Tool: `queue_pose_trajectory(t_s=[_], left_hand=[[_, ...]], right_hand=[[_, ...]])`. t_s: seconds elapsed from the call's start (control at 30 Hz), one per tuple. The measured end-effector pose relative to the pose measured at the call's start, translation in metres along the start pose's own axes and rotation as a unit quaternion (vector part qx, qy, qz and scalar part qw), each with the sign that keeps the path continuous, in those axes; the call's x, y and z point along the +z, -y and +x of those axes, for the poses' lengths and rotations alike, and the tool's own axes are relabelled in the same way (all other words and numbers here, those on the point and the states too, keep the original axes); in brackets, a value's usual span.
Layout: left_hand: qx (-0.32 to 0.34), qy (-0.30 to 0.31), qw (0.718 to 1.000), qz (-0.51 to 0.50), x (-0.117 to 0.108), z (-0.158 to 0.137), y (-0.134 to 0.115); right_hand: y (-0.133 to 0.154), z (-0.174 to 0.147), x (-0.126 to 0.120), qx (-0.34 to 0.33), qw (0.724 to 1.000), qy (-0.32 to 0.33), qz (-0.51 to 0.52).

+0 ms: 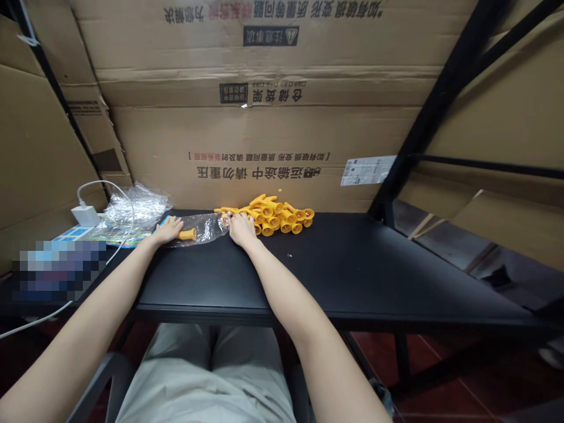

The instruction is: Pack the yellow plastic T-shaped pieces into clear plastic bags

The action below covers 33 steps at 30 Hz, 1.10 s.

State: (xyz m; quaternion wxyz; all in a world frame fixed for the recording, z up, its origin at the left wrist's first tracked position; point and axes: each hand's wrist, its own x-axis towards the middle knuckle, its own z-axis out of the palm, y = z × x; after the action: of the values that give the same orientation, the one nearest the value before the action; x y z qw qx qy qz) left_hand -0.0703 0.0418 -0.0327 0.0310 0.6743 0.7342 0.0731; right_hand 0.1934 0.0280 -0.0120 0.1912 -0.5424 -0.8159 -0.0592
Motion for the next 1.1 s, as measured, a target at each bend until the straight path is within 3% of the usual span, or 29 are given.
queue_pose_trajectory(t_s=[0.27, 0.47, 0.7, 1.1], left_hand=[[-0.007, 0.007, 1.000, 0.006, -0.0023, -0.0007, 0.0049], [0.008, 0.013, 1.000, 0.018, -0.0013, 0.0005, 0.0058], [0.014, 0.006, 1.000, 0.017, -0.0024, -0.0030, 0.0054], [0.026, 0.021, 0.999, 0.027, -0.0035, -0.0051, 0.0035]], right_hand=[[-0.0012, -0.0014, 0.0048, -0.044, 0.998, -0.033, -0.022], [-0.0012, 0.0014, 0.0062, -0.090, 0.995, -0.017, -0.037], [0.0002, 0.0017, 0.0052, -0.075, 0.994, -0.063, -0.055], [0.0063, 0.0004, 0.0015, -0.038, 0.997, -0.058, -0.045]])
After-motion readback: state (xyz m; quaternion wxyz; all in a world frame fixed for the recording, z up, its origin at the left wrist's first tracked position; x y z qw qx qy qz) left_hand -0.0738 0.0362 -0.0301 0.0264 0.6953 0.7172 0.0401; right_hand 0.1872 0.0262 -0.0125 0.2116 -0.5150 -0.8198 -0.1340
